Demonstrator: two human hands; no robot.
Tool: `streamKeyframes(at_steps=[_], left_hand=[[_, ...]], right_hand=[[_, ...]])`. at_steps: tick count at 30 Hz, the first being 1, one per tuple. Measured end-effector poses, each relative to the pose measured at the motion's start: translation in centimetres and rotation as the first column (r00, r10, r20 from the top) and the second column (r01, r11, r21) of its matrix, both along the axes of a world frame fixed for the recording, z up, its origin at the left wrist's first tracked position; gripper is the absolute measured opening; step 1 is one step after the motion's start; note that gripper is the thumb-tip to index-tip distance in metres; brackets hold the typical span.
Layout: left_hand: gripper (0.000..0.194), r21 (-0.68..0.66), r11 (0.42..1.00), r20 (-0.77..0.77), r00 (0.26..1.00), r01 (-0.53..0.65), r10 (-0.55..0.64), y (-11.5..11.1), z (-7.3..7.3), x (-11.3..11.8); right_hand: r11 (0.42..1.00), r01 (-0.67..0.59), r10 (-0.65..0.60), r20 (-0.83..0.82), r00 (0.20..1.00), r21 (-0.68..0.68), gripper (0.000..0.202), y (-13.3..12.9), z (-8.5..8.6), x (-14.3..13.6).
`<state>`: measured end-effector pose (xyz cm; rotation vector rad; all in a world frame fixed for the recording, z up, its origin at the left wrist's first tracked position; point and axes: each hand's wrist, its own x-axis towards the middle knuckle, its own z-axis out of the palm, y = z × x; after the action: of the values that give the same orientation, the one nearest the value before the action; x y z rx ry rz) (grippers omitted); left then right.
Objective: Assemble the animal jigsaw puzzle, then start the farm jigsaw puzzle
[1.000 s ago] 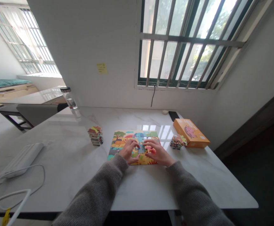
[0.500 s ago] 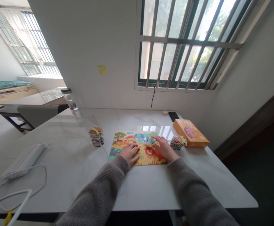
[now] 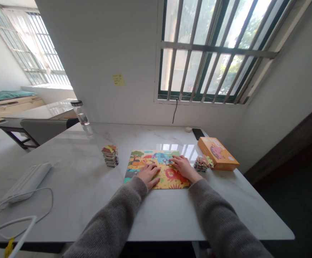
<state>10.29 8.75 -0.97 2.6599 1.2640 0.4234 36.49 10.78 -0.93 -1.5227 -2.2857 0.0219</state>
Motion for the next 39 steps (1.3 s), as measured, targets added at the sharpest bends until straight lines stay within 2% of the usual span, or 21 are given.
streamKeyframes(at_steps=[4,6,10,14,27,32,36,39], left_hand=[[0.033,0.029,0.999,-0.135,0.99,-0.035,0.039,0.7,2.0,1.7],[0.033,0.05,0.998,-0.144,0.988,-0.046,0.053,1.2,2.1,2.9],[0.041,0.111,0.993,-0.028,0.999,-0.024,0.027,1.7,0.7,4.7],[0.045,0.116,0.993,0.02,1.0,0.0,-0.002,1.5,-0.5,5.2],[0.051,0.073,0.997,-0.052,0.999,0.011,-0.007,1.3,-0.8,5.1],[0.055,0.049,0.999,-0.067,0.998,0.021,-0.017,1.0,-0.9,4.8],[0.058,0.008,1.0,-0.084,0.996,0.012,-0.011,0.0,-1.0,3.4],[0.059,0.007,1.0,-0.08,0.997,-0.014,0.014,-1.3,-1.1,1.1]], right_hand=[[1.0,0.005,-0.005,0.0,1.0,-0.012,0.031,-0.1,-0.1,-0.1],[1.0,0.007,-0.007,-0.001,1.0,-0.016,0.032,-0.1,-0.1,-0.2],[1.0,0.011,-0.012,-0.012,1.0,-0.018,0.034,-0.2,-0.4,-0.3],[1.0,0.03,-0.03,-0.022,0.999,-0.001,0.037,-0.4,-0.6,-0.6],[1.0,-0.013,0.013,0.034,0.999,0.007,0.046,-1.6,-1.1,-1.5],[0.999,0.005,-0.002,0.082,0.997,-0.032,0.05,-2.3,-0.8,-1.9],[0.998,0.009,-0.003,0.087,0.996,-0.068,0.055,-2.3,-0.6,-1.8],[0.998,0.017,-0.012,0.07,0.997,-0.067,0.054,-2.4,-0.3,-1.9]])
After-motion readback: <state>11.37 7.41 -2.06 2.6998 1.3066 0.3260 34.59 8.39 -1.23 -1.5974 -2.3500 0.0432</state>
